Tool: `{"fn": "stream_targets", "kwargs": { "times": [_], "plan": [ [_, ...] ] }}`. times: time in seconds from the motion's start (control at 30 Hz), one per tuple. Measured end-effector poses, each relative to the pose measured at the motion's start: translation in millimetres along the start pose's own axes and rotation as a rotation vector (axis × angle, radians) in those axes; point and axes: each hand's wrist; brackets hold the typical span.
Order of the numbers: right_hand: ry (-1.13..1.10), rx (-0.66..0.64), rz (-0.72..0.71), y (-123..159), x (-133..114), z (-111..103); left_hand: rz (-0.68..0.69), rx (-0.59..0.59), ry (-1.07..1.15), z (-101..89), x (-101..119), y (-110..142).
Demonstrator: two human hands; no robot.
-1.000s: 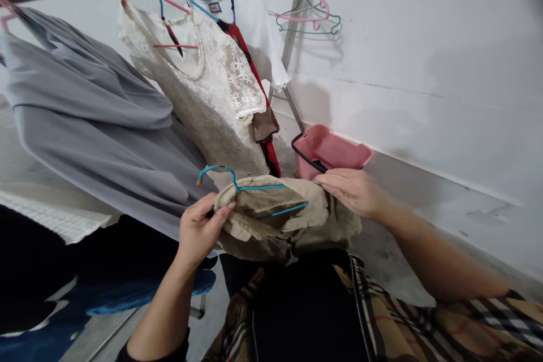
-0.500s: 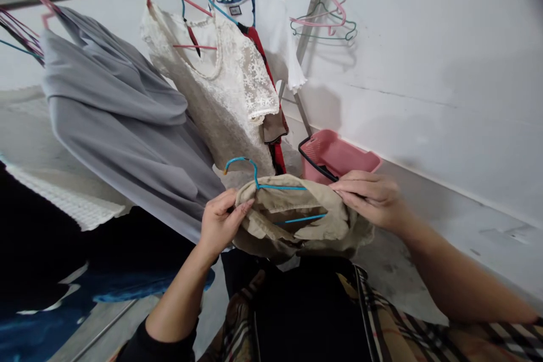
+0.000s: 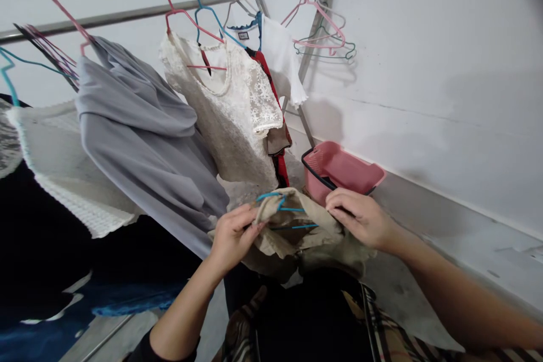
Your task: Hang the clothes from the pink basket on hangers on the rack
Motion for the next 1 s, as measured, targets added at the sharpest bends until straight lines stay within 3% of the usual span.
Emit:
{"fn": "stream_targets", "kwargs": {
  "times": [0.13, 0.27, 0.47, 0.53, 0.67, 0.77, 0.83, 1.0],
  "plan": [
    [-0.010, -0.084, -0.028, 2.6, 0.3, 1.2, -0.002, -0.068, -0.036, 8.3, 2.1, 1.2],
    [0.072, -0.124, 0.069, 9.3, 5.7, -19.0, -0.004, 0.097, -0.039, 2.5, 3.3, -3.2],
    [0.066, 0.012, 0.199, 14.5, 1.7, -38.9, -0.006, 0.158, 0.000, 2.5, -0.9, -8.2],
    [0.096, 0.081, 0.211, 16.4, -0.7, -40.2, -0.037, 0.224, -0.098, 4.2, -4.1, -8.5],
    [0.160, 0.100, 0.160, 21.7, -1.2, -46.1, -0.070, 0.373, -0.450, 2.7, -8.0, -6.9],
    [0.223, 0.164, 0.183, 29.0, 1.4, -56.8, -0.006, 0.206, -0.451, 0.5, -10.7, -5.5],
    [0.241, 0.215, 0.267, 37.3, 4.6, -66.2, -0.041, 0.094, -0.397, 0.7, -16.7, -4.7],
    [0.224, 0.416, 0.502, 61.7, 11.5, -88.5, -0.246, 0.052, -0.058, 10.5, -44.1, -2.6]
  ]
}}
Point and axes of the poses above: each hand's wrist, its own y-axis away from the middle knuckle, its own z-axis out of the palm, x = y × z, and after that the axes turned 4 degrees about -y, right-handed
